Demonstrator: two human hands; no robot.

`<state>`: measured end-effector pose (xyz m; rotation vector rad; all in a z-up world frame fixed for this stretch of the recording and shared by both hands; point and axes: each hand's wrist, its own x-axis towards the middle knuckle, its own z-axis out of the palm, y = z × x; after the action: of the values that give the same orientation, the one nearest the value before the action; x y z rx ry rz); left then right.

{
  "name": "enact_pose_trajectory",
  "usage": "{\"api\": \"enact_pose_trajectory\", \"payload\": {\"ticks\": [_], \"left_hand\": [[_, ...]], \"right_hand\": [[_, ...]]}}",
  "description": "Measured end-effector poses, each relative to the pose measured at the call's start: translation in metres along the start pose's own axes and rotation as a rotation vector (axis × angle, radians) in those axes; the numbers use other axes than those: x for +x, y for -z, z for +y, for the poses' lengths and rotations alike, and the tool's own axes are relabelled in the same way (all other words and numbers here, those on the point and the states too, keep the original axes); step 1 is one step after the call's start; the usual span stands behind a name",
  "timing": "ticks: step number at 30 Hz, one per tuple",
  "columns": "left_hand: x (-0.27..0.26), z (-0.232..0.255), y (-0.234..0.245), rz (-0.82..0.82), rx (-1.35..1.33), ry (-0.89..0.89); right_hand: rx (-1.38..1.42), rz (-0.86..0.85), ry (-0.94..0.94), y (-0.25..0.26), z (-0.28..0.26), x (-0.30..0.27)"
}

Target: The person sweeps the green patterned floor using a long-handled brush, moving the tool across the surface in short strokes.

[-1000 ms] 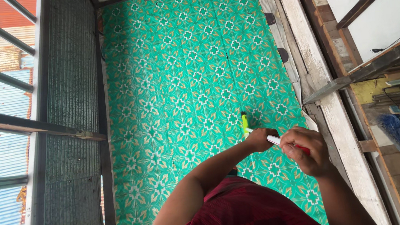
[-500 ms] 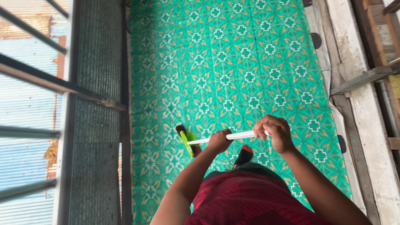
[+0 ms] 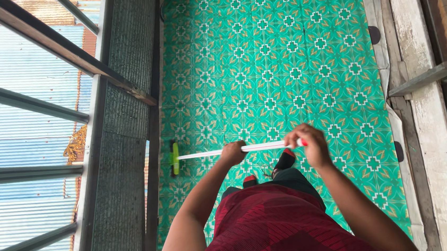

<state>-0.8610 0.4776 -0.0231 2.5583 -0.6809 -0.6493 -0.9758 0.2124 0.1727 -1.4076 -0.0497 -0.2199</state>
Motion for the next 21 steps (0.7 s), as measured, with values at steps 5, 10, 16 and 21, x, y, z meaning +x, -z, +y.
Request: {"api": "enact_pose_trajectory", "payload": {"ticks": [5, 10, 16, 21], "left_hand": [[0.010, 0.134, 0.005, -0.054, -0.219, -0.337], [0.008, 0.231, -0.015, -0.125, -0.403, -0.583], [0.024, 0.224, -0.073, -0.200, -0.500, -0.786], [-0.001, 0.157, -0.085, -0.259, -0.241, -0.512]], "right_hand": [[-0.045, 0.181, 0.190, 0.032, -0.115, -0.041], [-0.351, 0.136, 0.351, -0.007, -0.200, -0.080], [-0.633, 0.177, 0.192, -0.024, -0.170, -0.093], [-0.303, 0.257, 0.190, 0.010, -0.106, -0.111]]}}
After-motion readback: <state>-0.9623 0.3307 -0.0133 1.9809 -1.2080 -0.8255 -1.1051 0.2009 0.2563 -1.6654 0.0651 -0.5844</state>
